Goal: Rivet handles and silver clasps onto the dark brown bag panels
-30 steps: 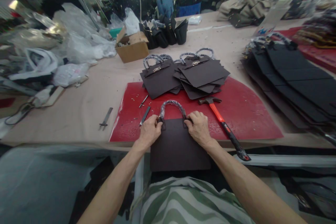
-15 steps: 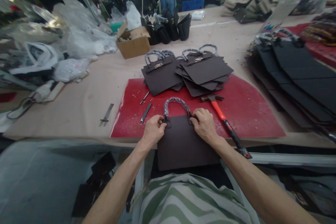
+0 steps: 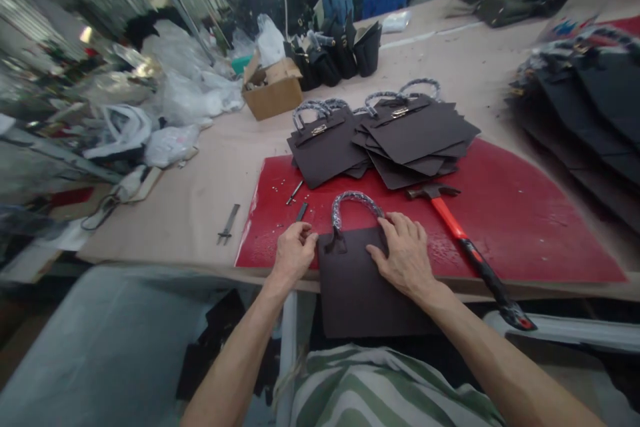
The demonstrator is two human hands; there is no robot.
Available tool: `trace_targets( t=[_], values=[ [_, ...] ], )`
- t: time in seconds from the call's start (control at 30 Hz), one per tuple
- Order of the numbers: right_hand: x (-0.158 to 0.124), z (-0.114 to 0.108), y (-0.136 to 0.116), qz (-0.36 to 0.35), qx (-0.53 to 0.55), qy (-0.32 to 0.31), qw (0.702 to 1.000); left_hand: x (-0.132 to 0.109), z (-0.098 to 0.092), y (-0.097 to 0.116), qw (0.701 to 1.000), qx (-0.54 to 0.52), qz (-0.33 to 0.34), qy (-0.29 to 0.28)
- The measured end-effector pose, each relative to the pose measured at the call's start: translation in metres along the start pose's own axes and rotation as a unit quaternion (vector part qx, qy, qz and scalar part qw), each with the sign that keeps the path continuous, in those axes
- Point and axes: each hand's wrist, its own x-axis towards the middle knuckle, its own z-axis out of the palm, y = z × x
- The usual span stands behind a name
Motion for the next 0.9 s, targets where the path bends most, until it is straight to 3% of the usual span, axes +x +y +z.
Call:
trace_targets(
  t=[0.1, 0.23, 0.53, 0.67, 0.77, 0.83, 0.9],
  values=[
    [0.003, 0.006, 0.005, 0.0, 0.007, -0.001, 1.0, 0.021, -0.024, -0.017, 0.992, 0.114, -0.04, 0.037],
    [0.006, 0.007, 0.006, 0.0, 0.007, -0.005, 1.0, 0.045, -0.044, -0.03, 0.969, 0.233, -0.079, -0.035],
    [0.004, 0.006, 0.004, 0.019, 0.037, -0.021, 0.999, 0.075, -0.029, -0.016, 0.937, 0.296, -0.076, -0.168],
    [0.003, 0.003, 0.002, 0.019, 0.043, -0.022, 0.999, 0.073, -0.029, -0.015, 0.936, 0.31, -0.052, -0.157],
    [0.001, 0.003, 0.0, 0.018, 0.046, -0.015, 0.999, 0.066, -0.034, -0.02, 0.962, 0.229, -0.074, -0.126],
    [-0.001, 0.004, 0.0, 0.017, 0.051, -0.01, 0.999, 0.059, -0.037, -0.023, 0.983, 0.092, -0.111, -0.116],
    [-0.001, 0.004, 0.001, 0.015, 0.056, -0.01, 0.998, 0.051, -0.039, -0.022, 0.982, -0.079, -0.142, -0.099]
  ],
)
